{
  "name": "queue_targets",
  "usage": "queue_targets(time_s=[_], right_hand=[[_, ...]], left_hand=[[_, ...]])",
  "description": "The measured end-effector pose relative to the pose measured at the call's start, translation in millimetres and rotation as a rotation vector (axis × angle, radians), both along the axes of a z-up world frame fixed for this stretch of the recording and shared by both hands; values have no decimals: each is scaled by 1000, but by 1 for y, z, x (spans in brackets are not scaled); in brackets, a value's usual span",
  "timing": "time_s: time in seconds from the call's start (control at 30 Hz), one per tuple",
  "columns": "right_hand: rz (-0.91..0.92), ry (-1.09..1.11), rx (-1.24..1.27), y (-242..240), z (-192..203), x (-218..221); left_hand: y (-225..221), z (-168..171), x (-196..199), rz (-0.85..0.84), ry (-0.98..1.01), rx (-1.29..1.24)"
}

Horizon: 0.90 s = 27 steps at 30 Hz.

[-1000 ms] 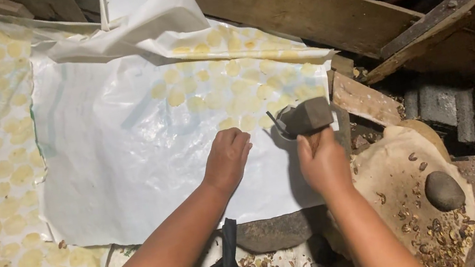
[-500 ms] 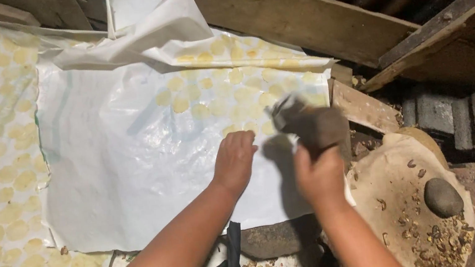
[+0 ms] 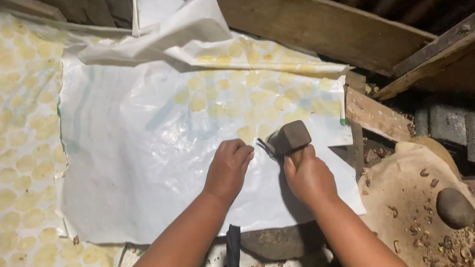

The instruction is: Roasting nuts in a pan over a fire, cracking them with a stone, and flattening them with a wooden mallet on a plastic sheet.

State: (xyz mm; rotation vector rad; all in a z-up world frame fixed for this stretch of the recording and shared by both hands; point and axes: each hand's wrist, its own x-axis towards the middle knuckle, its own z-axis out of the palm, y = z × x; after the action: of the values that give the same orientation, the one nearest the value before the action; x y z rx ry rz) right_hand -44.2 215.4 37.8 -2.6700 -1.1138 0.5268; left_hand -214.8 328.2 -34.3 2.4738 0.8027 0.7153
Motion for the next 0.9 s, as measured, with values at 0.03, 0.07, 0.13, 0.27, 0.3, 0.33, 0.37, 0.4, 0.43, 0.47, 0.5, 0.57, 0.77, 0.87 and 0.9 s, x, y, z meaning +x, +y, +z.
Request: queue_targets(time_s=[0.03,0.07,0.13,0.27,0.3,0.33,0.37,0.4,0.43,0.47,0.5,0.57,0.77,0.87,0.9], right_hand=[[30,40,-55,-2,-2,3],[34,38,-54,11,5,12],[29,63,-10,10,13,22],[-35,56,32,3,19,-9],[-17,54,18,1,8,-3],[2,52,4,-2,-3,3],[-12,53,-1,-2,14,3],[-30,61,69,-1,31,2],[-25,67,142,7,48,3],[-17,67,139,6,65,-4],[-67,10,295,2,81,-15],[-125,-52,454,-8,74,-29],[93,-56,36,-10,-18,-29],[65,88,-88,2,-3,-24],[45,83,-34,2,5,-19]], left_hand=[[-8,-2,-4,12,6,-25],[1,3,-1,16,4,-24],[-7,5,-3,46,-35,-4],[0,5,4,62,-8,-83],[-1,2,6,52,2,-79],[-2,-1,10,42,12,-74],[-5,-1,14,28,13,-80],[-7,-2,18,37,48,-55],[-5,-2,22,69,81,-28],[-3,-1,27,77,80,-30],[-4,-1,25,64,110,-5],[-8,1,18,43,137,23],[-4,3,-17,117,40,31],[-5,3,-36,96,46,-29],[-5,2,-34,113,33,-40]])
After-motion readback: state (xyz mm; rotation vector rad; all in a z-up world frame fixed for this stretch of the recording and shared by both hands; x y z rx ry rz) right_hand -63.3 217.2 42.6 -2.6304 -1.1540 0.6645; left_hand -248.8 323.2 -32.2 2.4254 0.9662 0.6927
